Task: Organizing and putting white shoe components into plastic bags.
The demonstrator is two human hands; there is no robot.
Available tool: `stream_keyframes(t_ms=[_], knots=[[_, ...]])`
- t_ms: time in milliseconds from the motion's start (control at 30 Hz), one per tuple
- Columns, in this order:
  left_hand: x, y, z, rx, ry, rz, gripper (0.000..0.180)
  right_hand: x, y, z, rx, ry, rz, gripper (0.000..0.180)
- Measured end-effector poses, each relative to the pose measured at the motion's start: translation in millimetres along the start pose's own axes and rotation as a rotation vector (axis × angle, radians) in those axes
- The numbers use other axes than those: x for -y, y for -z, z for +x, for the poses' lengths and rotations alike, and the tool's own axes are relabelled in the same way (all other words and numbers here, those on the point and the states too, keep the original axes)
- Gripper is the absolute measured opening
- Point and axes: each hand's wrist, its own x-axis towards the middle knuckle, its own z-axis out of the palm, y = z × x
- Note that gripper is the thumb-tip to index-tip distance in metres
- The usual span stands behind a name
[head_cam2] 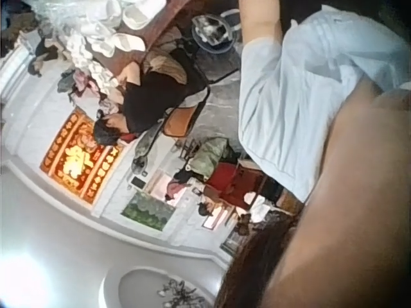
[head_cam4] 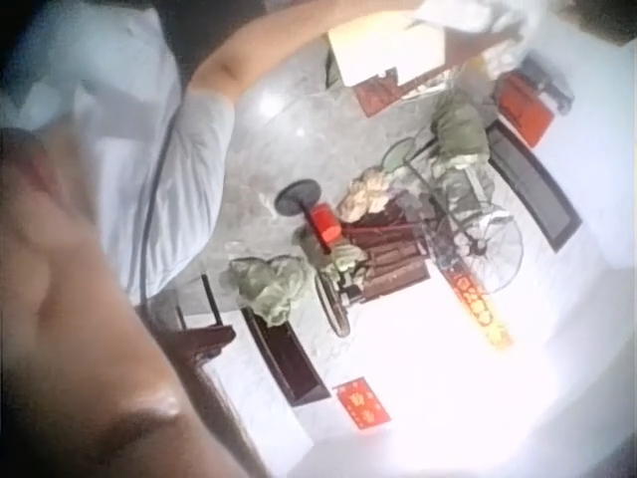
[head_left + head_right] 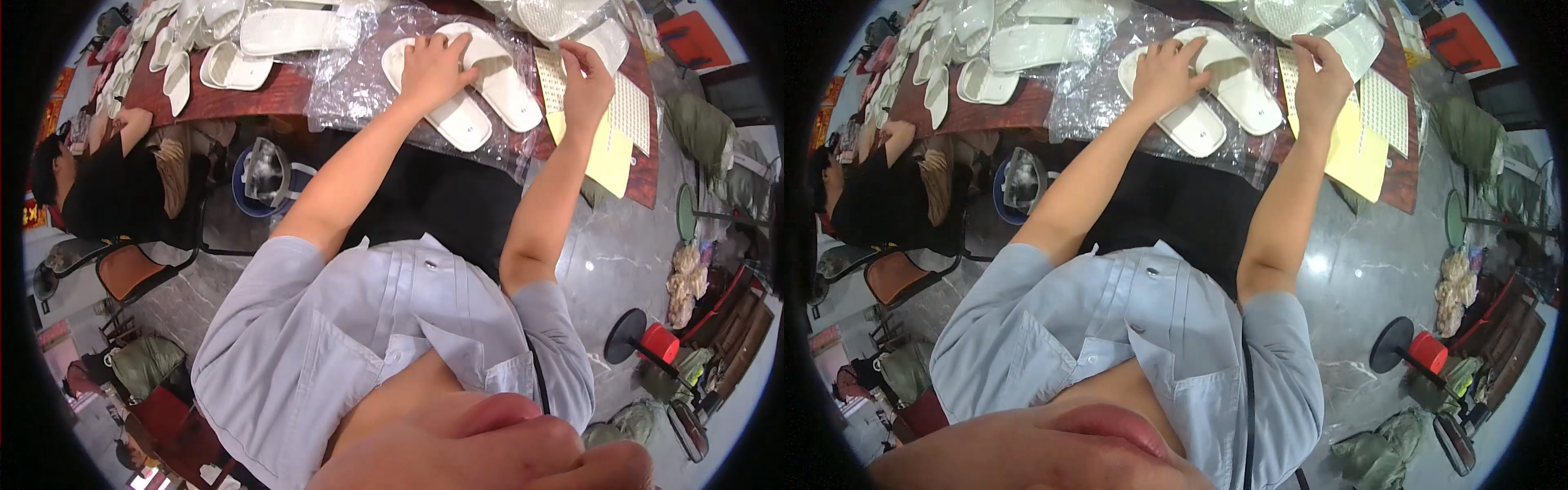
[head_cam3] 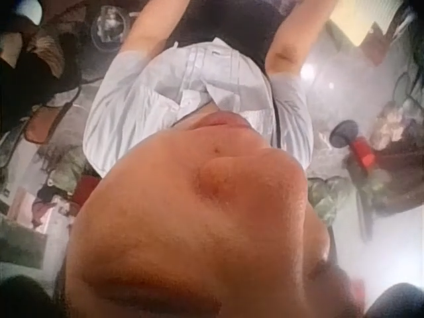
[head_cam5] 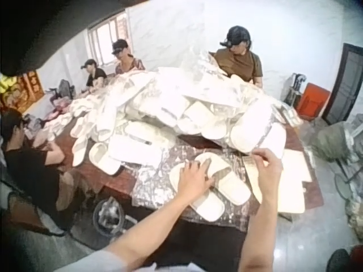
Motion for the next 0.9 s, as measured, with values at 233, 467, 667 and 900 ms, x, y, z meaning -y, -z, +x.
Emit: stream_keyframes(t_ms=[233, 467, 667, 900], knots=[[-1.1, 0.0, 9.0, -0.005, 0.014, 0.026, 0.059, 11.6, 15.9, -54.6, 0.419, -0.226, -0.150, 0.014], [-2.2, -3.4, -0.5, 0.032, 0.014, -0.039, 0.060, -42.1, 4.1, -81.6, 0.322, 0.086, -0.361, 0.011], [-1.2, 0.0, -5.7, -0.036, 0.001, -0.049, 0.059, -32.2, 5.8, -81.5, 0.350, 0.081, -0.343, 0.012], [-2.0, -0.3, 1.3, -0.006, 0.034, -0.073, 0.059, -36.0, 3.9, -74.6, 0.388, 0.095, -0.332, 0.012]])
